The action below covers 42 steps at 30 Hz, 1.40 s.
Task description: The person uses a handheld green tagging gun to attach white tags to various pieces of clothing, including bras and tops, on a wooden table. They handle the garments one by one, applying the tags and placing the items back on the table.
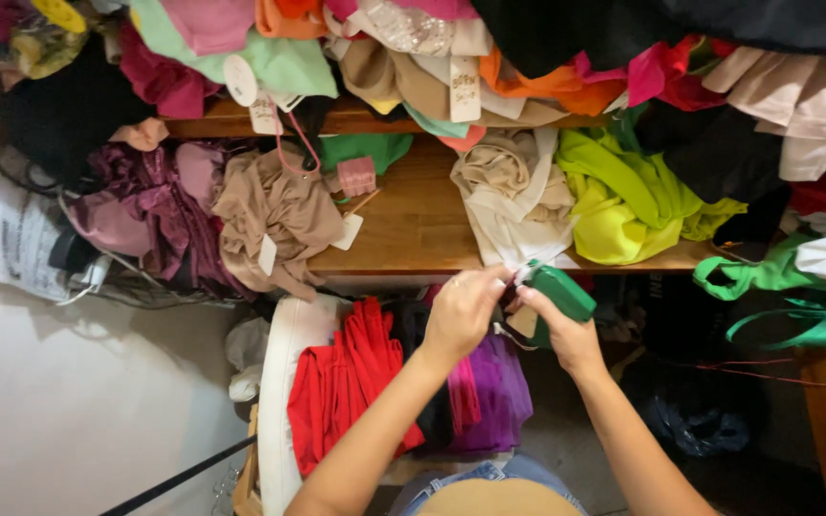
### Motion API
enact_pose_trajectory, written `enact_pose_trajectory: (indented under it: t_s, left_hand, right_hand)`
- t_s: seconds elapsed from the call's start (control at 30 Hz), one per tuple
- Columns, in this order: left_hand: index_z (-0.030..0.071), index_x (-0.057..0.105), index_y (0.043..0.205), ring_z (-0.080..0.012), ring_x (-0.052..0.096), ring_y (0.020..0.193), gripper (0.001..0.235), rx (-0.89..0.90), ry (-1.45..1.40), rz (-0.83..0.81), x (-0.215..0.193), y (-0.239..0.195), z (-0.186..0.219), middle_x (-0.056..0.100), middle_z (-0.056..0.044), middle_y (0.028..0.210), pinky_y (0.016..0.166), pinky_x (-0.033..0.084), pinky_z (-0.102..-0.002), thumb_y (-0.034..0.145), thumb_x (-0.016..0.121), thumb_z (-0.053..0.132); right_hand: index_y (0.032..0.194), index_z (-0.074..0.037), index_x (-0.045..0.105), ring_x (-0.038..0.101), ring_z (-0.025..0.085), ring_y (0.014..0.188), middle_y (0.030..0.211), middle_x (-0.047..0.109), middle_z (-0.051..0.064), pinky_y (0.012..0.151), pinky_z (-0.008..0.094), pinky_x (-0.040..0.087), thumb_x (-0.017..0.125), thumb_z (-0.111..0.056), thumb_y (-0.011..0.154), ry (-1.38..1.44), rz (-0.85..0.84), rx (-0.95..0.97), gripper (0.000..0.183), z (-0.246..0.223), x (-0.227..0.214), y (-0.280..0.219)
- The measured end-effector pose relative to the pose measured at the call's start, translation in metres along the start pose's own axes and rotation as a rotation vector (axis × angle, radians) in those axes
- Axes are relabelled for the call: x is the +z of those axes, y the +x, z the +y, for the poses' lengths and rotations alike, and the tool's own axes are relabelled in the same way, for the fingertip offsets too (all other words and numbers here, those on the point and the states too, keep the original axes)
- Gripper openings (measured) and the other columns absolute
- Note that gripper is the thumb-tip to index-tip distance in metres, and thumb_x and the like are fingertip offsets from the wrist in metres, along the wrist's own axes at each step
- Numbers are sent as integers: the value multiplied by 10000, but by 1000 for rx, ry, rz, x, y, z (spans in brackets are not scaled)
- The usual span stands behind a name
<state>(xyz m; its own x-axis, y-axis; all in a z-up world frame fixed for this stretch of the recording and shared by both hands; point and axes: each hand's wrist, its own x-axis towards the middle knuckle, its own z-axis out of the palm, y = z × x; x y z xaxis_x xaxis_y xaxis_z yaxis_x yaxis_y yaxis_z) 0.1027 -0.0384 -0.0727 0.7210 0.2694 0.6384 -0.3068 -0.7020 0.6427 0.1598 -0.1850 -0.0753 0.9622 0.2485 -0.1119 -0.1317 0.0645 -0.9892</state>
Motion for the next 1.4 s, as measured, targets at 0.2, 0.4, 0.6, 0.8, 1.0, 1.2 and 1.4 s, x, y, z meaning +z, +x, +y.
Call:
enact_pose_trajectory:
  t_s: [0.2, 0.4, 0.6, 0.8, 1.0, 1.2, 1.4]
  left_hand:
    - [-85, 648, 971, -512, 641, 889, 274, -321, 160, 217, 79, 66, -139, 654, -332, 855, 837, 524, -551, 1028, 546, 162]
    - [75, 788, 1099, -441, 655, 1152, 522, -877, 218, -76, 128, 123, -230, 750, -204, 1082, 1082, 450, -495, 852, 644, 512]
    - [-20, 530, 1328, -267, 523, 1204, 362, -628, -621, 628, 59, 91, -149, 485, -200, 1333, 1044, 540, -387, 968, 555, -39]
    - [18, 536, 1309, -218, 452, 1273, 348, -452, -386, 581, 3, 76, -166, 519, -154, 1264, 1195, 304, -437, 964, 496, 24]
    - [132, 725, 1123, -221, 734, 1000, 235, -250, -237, 165, -58, 145, -105, 743, -67, 1049, 932, 577, -374, 905, 665, 69]
    - [98, 747, 1016, -65, 665, 762, 142, 32, -175, -136, -108, 212, -17, 756, 21, 918, 635, 497, -207, 919, 654, 53]
    - [100, 609, 1184, -140, 650, 983, 391, -191, -159, -136, -144, 189, -10, 673, -37, 1126, 842, 545, -256, 978, 613, 433]
  right_hand:
    - [892, -71, 762, 695, 114, 655, 766, 732, 41, 581, 325, 601, 894, -179, 800, 56, 211, 60, 194, -3, -24, 11]
    - [882, -79, 746, 702, 105, 645, 743, 713, 29, 573, 312, 607, 892, -188, 799, 95, 280, 56, 200, -1, -43, 17]
    - [838, -59, 744, 703, 123, 629, 703, 705, 68, 555, 332, 610, 840, -157, 829, 141, 194, -2, 137, -1, -48, 20]
    - [881, -45, 749, 694, 113, 704, 760, 717, 73, 598, 342, 620, 849, -119, 803, 160, 76, -77, 146, 17, -51, 38]
    - [1514, -130, 509, 520, 124, 1199, 1455, 563, 57, 1128, 316, 380, 708, -312, 768, 44, -425, -272, 793, -111, 19, 58]
    - [1538, -109, 436, 614, 173, 1144, 1225, 647, 44, 1023, 306, 509, 749, -334, 762, 29, -709, -75, 866, -133, 71, 119]
    - [992, -107, 678, 652, 107, 913, 965, 704, -22, 857, 264, 558, 755, -190, 856, 20, -738, -357, 176, -167, 97, 119]
